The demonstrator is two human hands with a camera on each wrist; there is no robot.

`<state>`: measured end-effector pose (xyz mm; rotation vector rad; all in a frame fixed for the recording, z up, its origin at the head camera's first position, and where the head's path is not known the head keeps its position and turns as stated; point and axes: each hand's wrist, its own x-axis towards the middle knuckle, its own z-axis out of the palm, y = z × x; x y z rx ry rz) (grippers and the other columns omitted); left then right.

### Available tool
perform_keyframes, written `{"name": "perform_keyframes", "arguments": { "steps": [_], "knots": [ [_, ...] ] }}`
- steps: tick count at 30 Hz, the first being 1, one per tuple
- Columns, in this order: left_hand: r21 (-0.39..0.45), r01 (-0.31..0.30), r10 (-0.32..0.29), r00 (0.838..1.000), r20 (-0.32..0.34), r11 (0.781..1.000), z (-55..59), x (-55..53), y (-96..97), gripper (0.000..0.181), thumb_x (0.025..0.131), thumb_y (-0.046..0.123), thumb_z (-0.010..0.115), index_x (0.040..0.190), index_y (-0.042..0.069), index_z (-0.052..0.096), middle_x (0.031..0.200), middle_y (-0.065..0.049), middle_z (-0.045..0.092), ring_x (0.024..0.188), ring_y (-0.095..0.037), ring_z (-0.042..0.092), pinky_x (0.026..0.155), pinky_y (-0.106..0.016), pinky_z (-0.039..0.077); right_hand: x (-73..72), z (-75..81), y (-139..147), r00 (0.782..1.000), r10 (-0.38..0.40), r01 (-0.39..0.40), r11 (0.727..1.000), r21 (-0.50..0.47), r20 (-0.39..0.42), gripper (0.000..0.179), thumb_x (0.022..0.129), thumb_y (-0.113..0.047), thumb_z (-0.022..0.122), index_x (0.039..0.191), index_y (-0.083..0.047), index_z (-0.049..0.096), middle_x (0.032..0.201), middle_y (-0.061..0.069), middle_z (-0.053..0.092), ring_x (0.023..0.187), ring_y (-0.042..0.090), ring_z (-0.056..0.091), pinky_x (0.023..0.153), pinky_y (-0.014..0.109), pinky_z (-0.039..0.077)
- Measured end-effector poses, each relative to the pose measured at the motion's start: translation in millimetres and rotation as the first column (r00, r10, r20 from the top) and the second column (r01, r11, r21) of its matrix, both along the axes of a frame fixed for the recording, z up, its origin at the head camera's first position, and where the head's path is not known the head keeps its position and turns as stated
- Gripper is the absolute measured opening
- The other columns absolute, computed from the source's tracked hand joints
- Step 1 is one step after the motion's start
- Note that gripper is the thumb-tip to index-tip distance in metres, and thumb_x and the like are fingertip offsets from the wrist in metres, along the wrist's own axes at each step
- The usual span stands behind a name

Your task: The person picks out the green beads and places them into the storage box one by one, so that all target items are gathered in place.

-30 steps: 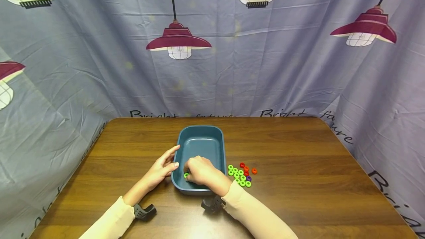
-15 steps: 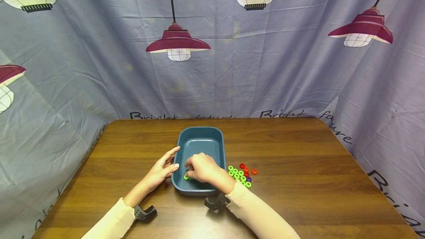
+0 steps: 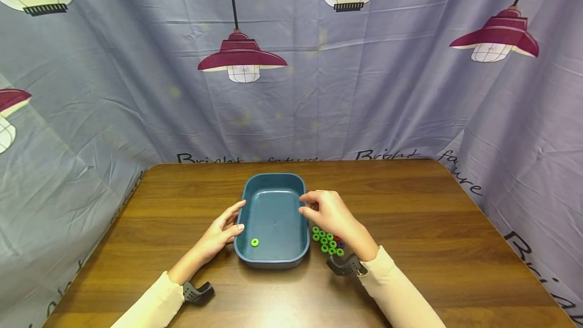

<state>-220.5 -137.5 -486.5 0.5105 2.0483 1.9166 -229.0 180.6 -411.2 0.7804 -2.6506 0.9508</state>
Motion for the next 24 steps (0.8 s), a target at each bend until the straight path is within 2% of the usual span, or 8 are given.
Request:
{"name": "perform_keyframes", "arguments": {
  "steps": [6, 9, 16, 19, 24],
  "knots": [
    [0.001, 0.000, 0.000, 1.000, -0.005, 1.000, -1.2, -1.8, -1.2, 0.072, 0.100, 0.010, 0.057, 0.162, 0.005, 0.020, 0.155, -0.037, 0.034, 0.134, -0.040, 0.051, 0.092, -0.030, 0.057, -1.0, -15.5, 28.8, 0.998, -0.050, 0.051, 0.998, 0.036, -0.029, 0.016, 0.086, -0.008, 0.076, 0.100, -0.002, 0.078, 0.080, -0.002, 0.073, 0.069, 0.001, 0.060, 0.063, 0.023, 0.052],
    [0.005, 0.004, -0.004, 1.000, 0.005, 1.000, -1.5, -2.1, -0.4, 0.072, 0.100, 0.010, 0.057, 0.162, 0.006, 0.021, 0.156, -0.036, 0.034, 0.135, -0.041, 0.050, 0.091, -0.029, 0.057, -2.8, -25.4, 35.3, 0.999, -0.042, 0.043, 0.996, 0.077, -0.018, 0.017, 0.084, -0.008, 0.076, 0.101, -0.002, 0.078, 0.079, -0.003, 0.074, 0.069, 0.001, 0.061, 0.064, 0.024, 0.053],
    [0.024, 0.011, -0.011, 1.000, 0.005, 1.000, -1.5, -0.9, 0.3, 0.072, 0.100, 0.011, 0.057, 0.162, 0.009, 0.021, 0.157, -0.036, 0.033, 0.136, -0.045, 0.048, 0.091, -0.029, 0.058, -6.2, -45.0, 37.5, 1.000, 0.001, -0.004, 0.989, 0.147, 0.016, 0.015, 0.081, -0.008, 0.079, 0.096, -0.004, 0.077, 0.079, -0.002, 0.073, 0.070, 0.001, 0.061, 0.064, 0.024, 0.052],
    [0.018, 0.008, -0.008, 1.000, -0.004, 1.000, -1.7, -1.0, 0.1, 0.071, 0.100, 0.011, 0.057, 0.162, 0.009, 0.021, 0.156, -0.035, 0.034, 0.136, -0.044, 0.049, 0.091, -0.030, 0.058, -6.5, -50.3, 35.8, 0.999, 0.028, -0.033, 0.985, 0.171, 0.029, 0.011, 0.081, -0.008, 0.079, 0.092, -0.007, 0.077, 0.079, -0.003, 0.073, 0.070, 0.000, 0.061, 0.064, 0.022, 0.051],
    [0.012, 0.006, -0.006, 1.000, -0.005, 1.000, -2.0, -0.9, -1.2, 0.072, 0.100, 0.012, 0.057, 0.162, 0.008, 0.021, 0.156, -0.035, 0.034, 0.137, -0.045, 0.048, 0.092, -0.031, 0.058, -5.7, -56.0, 32.3, 0.999, 0.030, -0.035, 0.980, 0.195, 0.027, 0.009, 0.079, -0.009, 0.080, 0.089, -0.010, 0.077, 0.078, -0.004, 0.072, 0.069, -0.001, 0.059, 0.062, 0.021, 0.049]
  ]
}}
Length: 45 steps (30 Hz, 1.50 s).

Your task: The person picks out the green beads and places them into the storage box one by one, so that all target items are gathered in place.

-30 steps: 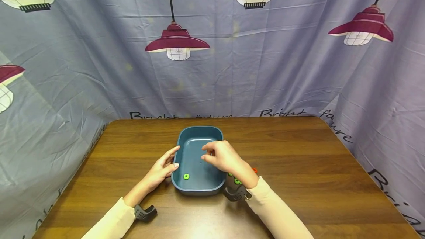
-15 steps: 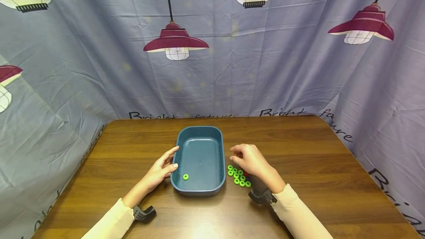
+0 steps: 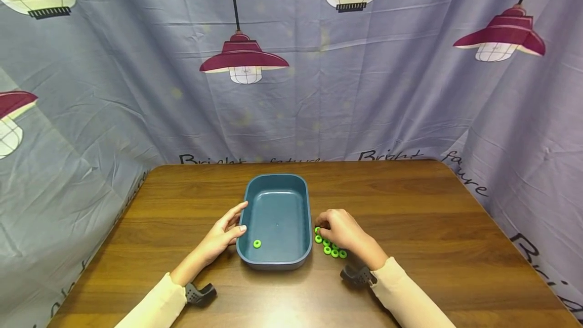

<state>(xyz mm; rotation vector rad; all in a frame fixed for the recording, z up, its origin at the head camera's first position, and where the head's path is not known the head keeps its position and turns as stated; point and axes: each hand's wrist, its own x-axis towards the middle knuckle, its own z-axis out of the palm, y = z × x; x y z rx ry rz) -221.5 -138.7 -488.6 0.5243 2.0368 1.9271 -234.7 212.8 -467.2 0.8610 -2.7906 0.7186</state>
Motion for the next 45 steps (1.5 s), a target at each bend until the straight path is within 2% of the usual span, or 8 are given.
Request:
{"name": "perform_keyframes", "arguments": {
  "steps": [9, 14, 22, 28, 36, 45],
  "knots": [
    [0.000, 0.000, 0.000, 1.000, 0.012, 1.000, -2.8, 3.0, 0.5, 0.071, 0.100, 0.011, 0.056, 0.162, 0.008, 0.021, 0.156, -0.035, 0.034, 0.137, -0.045, 0.048, 0.093, -0.033, 0.058, 4.7, -8.4, -2.6, 0.998, -0.055, 0.055, 0.998, 0.003, -0.019, 0.010, 0.077, -0.010, 0.081, 0.086, -0.010, 0.077, 0.075, -0.004, 0.066, 0.068, 0.002, 0.057, 0.061, 0.021, 0.047],
    [0.005, 0.002, -0.002, 1.000, 0.018, 1.000, -3.9, 4.7, 1.4, 0.071, 0.100, 0.011, 0.056, 0.162, 0.007, 0.021, 0.157, -0.035, 0.033, 0.138, -0.046, 0.046, 0.095, -0.035, 0.057, 6.4, -10.8, -1.9, 0.998, -0.064, 0.064, 0.998, 0.007, -0.007, 0.013, 0.077, -0.011, 0.082, 0.089, -0.010, 0.078, 0.077, -0.003, 0.066, 0.070, 0.005, 0.060, 0.061, 0.021, 0.048],
    [0.003, 0.002, -0.002, 1.000, 0.021, 1.000, -4.6, 4.3, 2.6, 0.071, 0.100, 0.011, 0.056, 0.162, 0.007, 0.021, 0.156, -0.036, 0.033, 0.138, -0.046, 0.046, 0.095, -0.036, 0.057, 7.7, -10.5, -0.5, 0.998, -0.068, 0.068, 0.998, 0.016, -0.015, 0.013, 0.077, -0.012, 0.083, 0.089, -0.011, 0.079, 0.076, -0.004, 0.064, 0.070, 0.002, 0.056, 0.060, 0.021, 0.046],
    [0.005, 0.000, 0.000, 1.000, 0.019, 1.000, -3.5, 3.8, 2.1, 0.071, 0.100, 0.011, 0.056, 0.162, 0.007, 0.021, 0.156, -0.035, 0.034, 0.137, -0.045, 0.047, 0.094, -0.034, 0.057, 5.7, -5.1, -0.8, 0.997, -0.080, 0.080, 0.996, 0.025, -0.022, 0.011, 0.078, -0.013, 0.083, 0.088, -0.013, 0.078, 0.076, -0.006, 0.067, 0.069, 0.002, 0.055, 0.061, 0.022, 0.046],
    [0.002, -0.005, 0.005, 1.000, 0.008, 1.000, -1.4, 3.7, 0.1, 0.071, 0.100, 0.011, 0.056, 0.162, 0.008, 0.021, 0.155, -0.036, 0.034, 0.137, -0.046, 0.048, 0.094, -0.034, 0.058, 1.5, 8.9, -2.7, 0.995, -0.098, 0.098, 0.995, 0.011, 0.016, 0.008, 0.081, -0.011, 0.079, 0.090, -0.011, 0.078, 0.076, -0.005, 0.074, 0.069, 0.003, 0.063, 0.062, 0.025, 0.050],
    [0.003, -0.001, 0.001, 1.000, 0.001, 1.000, 0.3, 0.3, 0.2, 0.071, 0.100, 0.012, 0.056, 0.162, 0.008, 0.022, 0.155, -0.036, 0.035, 0.137, -0.047, 0.047, 0.093, -0.034, 0.058, -2.2, 27.9, 1.2, 0.993, -0.120, 0.120, 0.993, -0.013, -0.015, 0.014, 0.082, -0.010, 0.076, 0.096, -0.005, 0.078, 0.073, -0.004, 0.072, 0.066, 0.003, 0.061, 0.060, 0.024, 0.049]
  ]
}}
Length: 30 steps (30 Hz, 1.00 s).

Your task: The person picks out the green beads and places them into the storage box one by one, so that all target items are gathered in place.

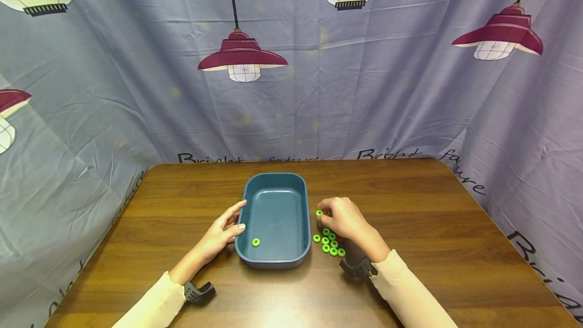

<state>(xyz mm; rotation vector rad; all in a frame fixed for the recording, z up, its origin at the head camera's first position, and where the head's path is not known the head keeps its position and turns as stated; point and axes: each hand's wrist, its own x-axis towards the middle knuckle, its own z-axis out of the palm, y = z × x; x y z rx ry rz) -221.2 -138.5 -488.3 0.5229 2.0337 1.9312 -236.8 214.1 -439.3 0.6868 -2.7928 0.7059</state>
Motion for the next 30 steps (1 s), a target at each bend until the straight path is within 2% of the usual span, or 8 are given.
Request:
{"name": "perform_keyframes", "arguments": {
  "steps": [9, 16, 23, 30],
  "knots": [
    [-0.016, -0.005, 0.005, 1.000, 0.001, 1.000, -1.0, 0.0, -0.7, 0.071, 0.101, 0.012, 0.056, 0.162, 0.009, 0.022, 0.156, -0.035, 0.035, 0.136, -0.045, 0.049, 0.093, -0.033, 0.058, -2.9, 13.7, 0.4, 0.999, 0.002, -0.003, 0.999, -0.033, -0.048, 0.013, 0.083, -0.009, 0.077, 0.095, -0.006, 0.079, 0.077, -0.004, 0.073, 0.067, 0.004, 0.060, 0.061, 0.023, 0.050],
    [-0.013, -0.007, 0.007, 1.000, 0.002, 1.000, -1.4, -0.3, -1.0, 0.070, 0.101, 0.012, 0.057, 0.162, 0.009, 0.022, 0.156, -0.035, 0.035, 0.137, -0.046, 0.048, 0.093, -0.033, 0.058, -1.8, 24.3, -16.2, 0.999, 0.016, -0.019, 0.996, -0.086, -0.036, 0.013, 0.083, -0.011, 0.079, 0.095, -0.007, 0.079, 0.080, -0.001, 0.075, 0.070, 0.006, 0.063, 0.062, 0.023, 0.051],
    [-0.010, -0.003, 0.003, 1.000, 0.006, 1.000, 0.0, 0.4, -0.6, 0.071, 0.100, 0.012, 0.057, 0.162, 0.009, 0.022, 0.156, -0.035, 0.034, 0.137, -0.045, 0.048, 0.094, -0.033, 0.057, 0.4, 27.2, -47.6, 0.996, 0.088, -0.089, 0.993, -0.079, -0.015, 0.018, 0.085, -0.012, 0.079, 0.101, -0.004, 0.079, 0.087, 0.002, 0.077, 0.073, 0.006, 0.066, 0.065, 0.022, 0.054],
    [-0.009, -0.001, 0.001, 1.000, 0.004, 1.000, 0.5, 1.0, 0.1, 0.071, 0.101, 0.012, 0.056, 0.162, 0.008, 0.021, 0.156, -0.035, 0.034, 0.137, -0.046, 0.047, 0.095, -0.035, 0.057, 4.9, 24.7, -74.0, 0.984, 0.175, -0.176, 0.983, -0.047, -0.024, 0.015, 0.084, -0.014, 0.080, 0.097, -0.009, 0.079, 0.087, -0.001, 0.076, 0.076, 0.010, 0.067, 0.067, 0.020, 0.052]
  ]
}}
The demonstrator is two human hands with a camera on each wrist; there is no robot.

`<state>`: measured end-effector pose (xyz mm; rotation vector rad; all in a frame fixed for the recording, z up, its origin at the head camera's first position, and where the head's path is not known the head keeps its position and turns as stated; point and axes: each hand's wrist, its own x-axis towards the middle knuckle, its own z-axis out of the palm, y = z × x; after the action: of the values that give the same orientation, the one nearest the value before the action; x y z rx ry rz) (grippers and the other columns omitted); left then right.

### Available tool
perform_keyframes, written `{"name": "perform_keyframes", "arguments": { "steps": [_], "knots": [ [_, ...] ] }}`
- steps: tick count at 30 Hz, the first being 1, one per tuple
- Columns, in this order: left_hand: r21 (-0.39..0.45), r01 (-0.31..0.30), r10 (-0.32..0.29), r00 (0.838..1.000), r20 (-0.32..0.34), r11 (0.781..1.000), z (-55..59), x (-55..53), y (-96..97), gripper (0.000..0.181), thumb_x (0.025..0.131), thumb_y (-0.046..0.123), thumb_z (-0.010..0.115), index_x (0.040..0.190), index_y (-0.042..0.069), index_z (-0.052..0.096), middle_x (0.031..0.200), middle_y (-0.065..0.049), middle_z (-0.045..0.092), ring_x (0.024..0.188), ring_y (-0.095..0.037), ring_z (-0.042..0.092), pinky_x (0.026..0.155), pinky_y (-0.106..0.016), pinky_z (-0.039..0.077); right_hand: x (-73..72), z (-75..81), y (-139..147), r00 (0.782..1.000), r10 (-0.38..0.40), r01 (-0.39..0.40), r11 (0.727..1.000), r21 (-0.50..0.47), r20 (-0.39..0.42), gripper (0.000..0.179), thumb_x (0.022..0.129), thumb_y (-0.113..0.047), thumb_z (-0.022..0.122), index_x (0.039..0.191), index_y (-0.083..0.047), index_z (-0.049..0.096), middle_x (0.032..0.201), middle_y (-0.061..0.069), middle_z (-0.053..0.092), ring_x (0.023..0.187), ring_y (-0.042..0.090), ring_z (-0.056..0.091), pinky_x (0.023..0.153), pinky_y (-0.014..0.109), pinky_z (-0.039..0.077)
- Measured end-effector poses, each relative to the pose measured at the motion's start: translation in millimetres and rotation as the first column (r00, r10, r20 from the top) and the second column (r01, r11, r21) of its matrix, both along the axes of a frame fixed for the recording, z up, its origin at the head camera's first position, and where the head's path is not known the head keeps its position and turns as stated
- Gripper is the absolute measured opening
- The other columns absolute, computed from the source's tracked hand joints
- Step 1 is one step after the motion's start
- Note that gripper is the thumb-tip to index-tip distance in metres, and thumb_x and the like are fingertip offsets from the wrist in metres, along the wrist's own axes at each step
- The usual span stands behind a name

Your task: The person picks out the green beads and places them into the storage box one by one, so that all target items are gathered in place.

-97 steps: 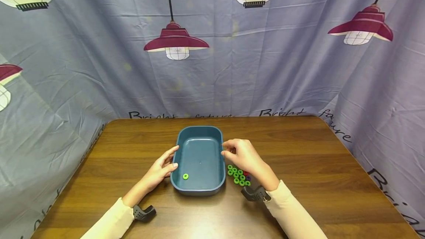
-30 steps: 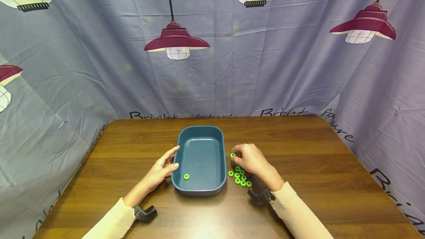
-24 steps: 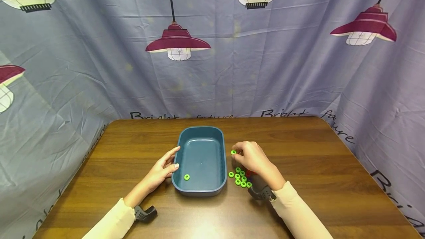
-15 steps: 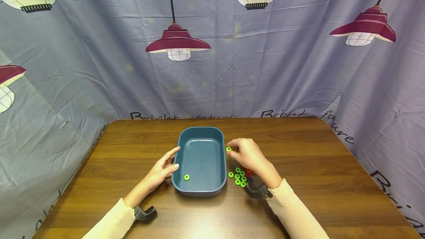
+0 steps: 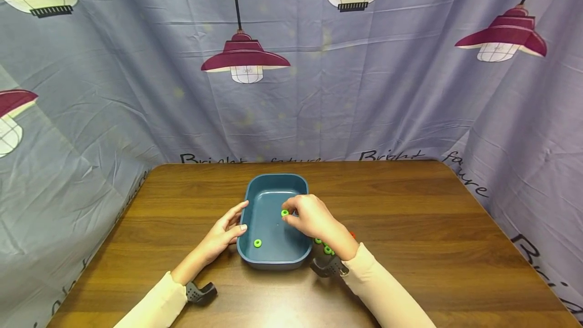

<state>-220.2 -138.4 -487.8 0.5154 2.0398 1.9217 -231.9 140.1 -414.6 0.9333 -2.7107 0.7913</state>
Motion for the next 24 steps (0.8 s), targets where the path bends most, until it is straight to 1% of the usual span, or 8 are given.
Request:
{"name": "perform_keyframes", "arguments": {
  "steps": [4, 10, 13, 16, 21, 24],
  "knots": [
    [-0.004, -0.002, 0.002, 1.000, 0.000, 1.000, 0.6, 0.2, 0.6, 0.071, 0.100, 0.012, 0.056, 0.162, 0.008, 0.021, 0.156, -0.035, 0.034, 0.138, -0.046, 0.047, 0.096, -0.037, 0.057, 2.5, -3.6, -14.2, 0.999, 0.035, -0.036, 0.998, 0.043, 0.008, 0.016, 0.083, -0.014, 0.080, 0.098, -0.009, 0.079, 0.086, -0.002, 0.075, 0.077, 0.011, 0.068, 0.068, 0.019, 0.051],
    [0.006, 0.005, -0.005, 1.000, 0.003, 1.000, -0.2, -0.5, 0.3, 0.071, 0.101, 0.011, 0.055, 0.162, 0.008, 0.020, 0.157, -0.035, 0.034, 0.137, -0.045, 0.048, 0.095, -0.033, 0.057, 6.2, -6.5, -35.2, 0.997, 0.062, -0.065, 0.995, 0.079, 0.044, 0.017, 0.083, -0.014, 0.080, 0.099, -0.008, 0.079, 0.085, 0.000, 0.076, 0.079, 0.014, 0.070, 0.067, 0.023, 0.052],
    [0.007, 0.004, -0.004, 1.000, 0.004, 1.000, -1.0, -0.9, -0.1, 0.070, 0.101, 0.012, 0.055, 0.162, 0.009, 0.021, 0.156, -0.035, 0.034, 0.137, -0.044, 0.048, 0.095, -0.033, 0.057, 8.1, -8.0, -44.2, 0.996, 0.079, -0.083, 0.992, 0.096, 0.053, 0.018, 0.083, -0.015, 0.080, 0.100, -0.008, 0.079, 0.085, -0.001, 0.076, 0.078, 0.014, 0.070, 0.066, 0.024, 0.053],
    [0.005, 0.003, -0.003, 1.000, 0.007, 1.000, -1.6, -1.1, -0.3, 0.070, 0.101, 0.012, 0.055, 0.162, 0.009, 0.021, 0.156, -0.035, 0.034, 0.137, -0.044, 0.048, 0.095, -0.034, 0.057, 9.4, -11.0, -50.8, 0.995, 0.088, -0.094, 0.989, 0.114, 0.056, 0.015, 0.082, -0.014, 0.081, 0.097, -0.010, 0.079, 0.082, -0.003, 0.075, 0.074, 0.010, 0.067, 0.063, 0.023, 0.050],
    [0.003, 0.004, -0.004, 1.000, 0.008, 1.000, -2.0, -1.6, -0.3, 0.070, 0.102, 0.013, 0.055, 0.163, 0.009, 0.021, 0.157, -0.034, 0.033, 0.139, -0.045, 0.046, 0.096, -0.036, 0.057, 10.4, -18.5, -57.0, 0.993, 0.104, -0.112, 0.983, 0.144, 0.058, 0.009, 0.081, -0.011, 0.080, 0.090, -0.013, 0.077, 0.075, -0.006, 0.071, 0.066, 0.004, 0.057, 0.058, 0.020, 0.044],
    [0.003, 0.008, -0.008, 1.000, 0.008, 1.000, -2.2, -2.0, -0.9, 0.070, 0.101, 0.013, 0.055, 0.163, 0.009, 0.021, 0.157, -0.034, 0.033, 0.139, -0.046, 0.046, 0.096, -0.037, 0.057, 10.9, -23.1, -58.7, 0.992, 0.106, -0.116, 0.980, 0.159, 0.067, 0.008, 0.080, -0.013, 0.081, 0.086, -0.013, 0.076, 0.073, -0.007, 0.069, 0.064, 0.002, 0.054, 0.056, 0.020, 0.043]
  ]
}}
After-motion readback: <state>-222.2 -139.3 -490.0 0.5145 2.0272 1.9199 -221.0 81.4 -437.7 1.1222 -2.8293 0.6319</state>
